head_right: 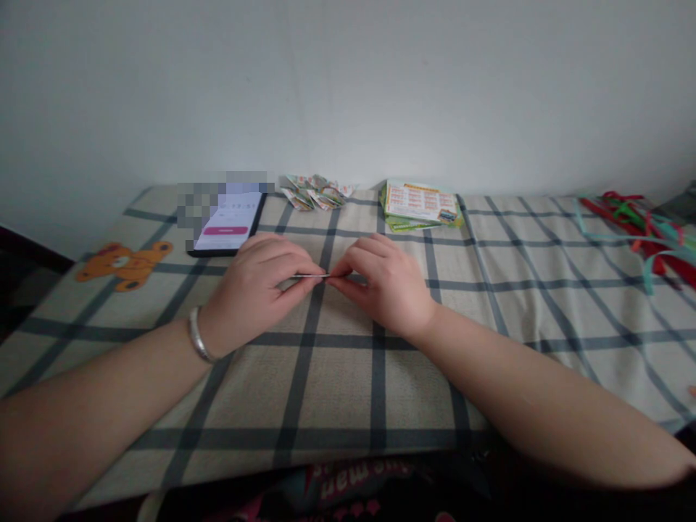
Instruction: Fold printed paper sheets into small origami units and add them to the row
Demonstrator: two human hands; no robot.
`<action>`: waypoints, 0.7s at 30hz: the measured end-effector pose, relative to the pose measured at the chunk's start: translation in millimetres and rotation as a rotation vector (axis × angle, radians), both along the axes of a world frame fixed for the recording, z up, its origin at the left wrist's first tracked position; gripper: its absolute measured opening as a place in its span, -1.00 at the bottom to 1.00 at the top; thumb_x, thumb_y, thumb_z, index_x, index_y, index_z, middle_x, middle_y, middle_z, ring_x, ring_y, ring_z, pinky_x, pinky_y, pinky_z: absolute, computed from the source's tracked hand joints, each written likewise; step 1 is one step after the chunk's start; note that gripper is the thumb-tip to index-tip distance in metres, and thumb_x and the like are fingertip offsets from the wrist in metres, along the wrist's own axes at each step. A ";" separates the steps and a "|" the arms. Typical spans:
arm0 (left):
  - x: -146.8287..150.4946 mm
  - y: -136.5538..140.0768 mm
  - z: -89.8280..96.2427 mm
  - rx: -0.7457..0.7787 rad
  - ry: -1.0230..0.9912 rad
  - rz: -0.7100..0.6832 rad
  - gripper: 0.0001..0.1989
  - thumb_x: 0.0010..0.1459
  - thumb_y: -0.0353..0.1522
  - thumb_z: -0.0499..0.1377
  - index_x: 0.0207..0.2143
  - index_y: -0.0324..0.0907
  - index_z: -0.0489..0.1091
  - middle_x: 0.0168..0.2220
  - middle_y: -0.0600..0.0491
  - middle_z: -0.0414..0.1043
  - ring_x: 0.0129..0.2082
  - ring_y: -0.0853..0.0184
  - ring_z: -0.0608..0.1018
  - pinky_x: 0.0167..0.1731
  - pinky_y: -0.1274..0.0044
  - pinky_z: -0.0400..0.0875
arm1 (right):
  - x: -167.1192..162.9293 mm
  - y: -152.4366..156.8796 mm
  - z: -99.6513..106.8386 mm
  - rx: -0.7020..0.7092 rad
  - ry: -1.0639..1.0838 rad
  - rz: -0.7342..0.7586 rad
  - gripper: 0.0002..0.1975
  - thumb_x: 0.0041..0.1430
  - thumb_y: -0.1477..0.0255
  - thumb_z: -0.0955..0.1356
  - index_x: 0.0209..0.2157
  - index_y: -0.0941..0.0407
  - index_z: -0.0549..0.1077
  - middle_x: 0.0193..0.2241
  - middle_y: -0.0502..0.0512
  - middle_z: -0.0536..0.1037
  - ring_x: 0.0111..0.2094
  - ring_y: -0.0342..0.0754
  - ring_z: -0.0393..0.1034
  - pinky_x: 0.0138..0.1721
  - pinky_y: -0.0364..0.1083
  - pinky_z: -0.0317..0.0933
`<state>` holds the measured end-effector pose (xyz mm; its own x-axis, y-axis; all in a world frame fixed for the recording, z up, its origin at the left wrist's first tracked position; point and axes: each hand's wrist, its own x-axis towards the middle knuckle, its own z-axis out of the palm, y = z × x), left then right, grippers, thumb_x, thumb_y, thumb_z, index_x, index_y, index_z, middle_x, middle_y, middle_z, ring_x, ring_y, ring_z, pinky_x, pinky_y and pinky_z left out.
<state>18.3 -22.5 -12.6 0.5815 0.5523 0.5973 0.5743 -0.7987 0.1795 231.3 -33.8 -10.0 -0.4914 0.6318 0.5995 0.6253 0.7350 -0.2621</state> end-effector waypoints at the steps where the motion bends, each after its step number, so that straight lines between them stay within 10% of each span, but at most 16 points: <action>1: 0.0 -0.8 0.9 0.004 -0.001 -0.001 -0.87 0.23 -0.40 0.13 -0.36 -0.15 0.46 -0.33 0.09 0.53 -0.26 0.30 0.50 -0.12 0.38 0.29 | -0.2 -0.5 0.3 0.004 0.003 0.011 -0.90 0.17 0.42 0.39 -0.41 0.11 0.42 -0.42 0.05 0.50 -0.33 -0.06 0.34 -0.30 -0.07 0.19; 14: 0.6 -1.8 2.2 0.108 -0.014 -0.013 -0.88 0.16 -0.45 0.16 -0.44 -0.17 0.45 -0.41 0.09 0.50 -0.35 0.32 0.48 -0.17 0.40 0.32 | 1.0 6.3 -3.1 -0.555 0.343 0.156 -0.86 0.20 0.35 0.36 -0.36 0.13 0.50 -0.41 0.03 0.54 -0.39 -0.14 0.37 -0.38 -0.15 0.22; 21: 0.6 -2.2 2.2 0.104 -0.029 -0.032 -0.88 0.16 -0.46 0.17 -0.45 -0.18 0.43 -0.43 0.10 0.50 -0.36 0.32 0.49 -0.20 0.40 0.33 | -0.6 6.9 -6.9 -0.533 0.338 0.178 -0.91 0.17 0.40 0.38 -0.37 0.14 0.48 -0.48 0.00 0.52 -0.47 -0.19 0.33 -0.45 -0.18 0.22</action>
<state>18.9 -24.7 -10.4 0.5796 0.4680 0.6672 0.5442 -0.8316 0.1106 230.6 -26.9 -17.0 -0.4550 0.8117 0.3662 0.3253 0.5343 -0.7801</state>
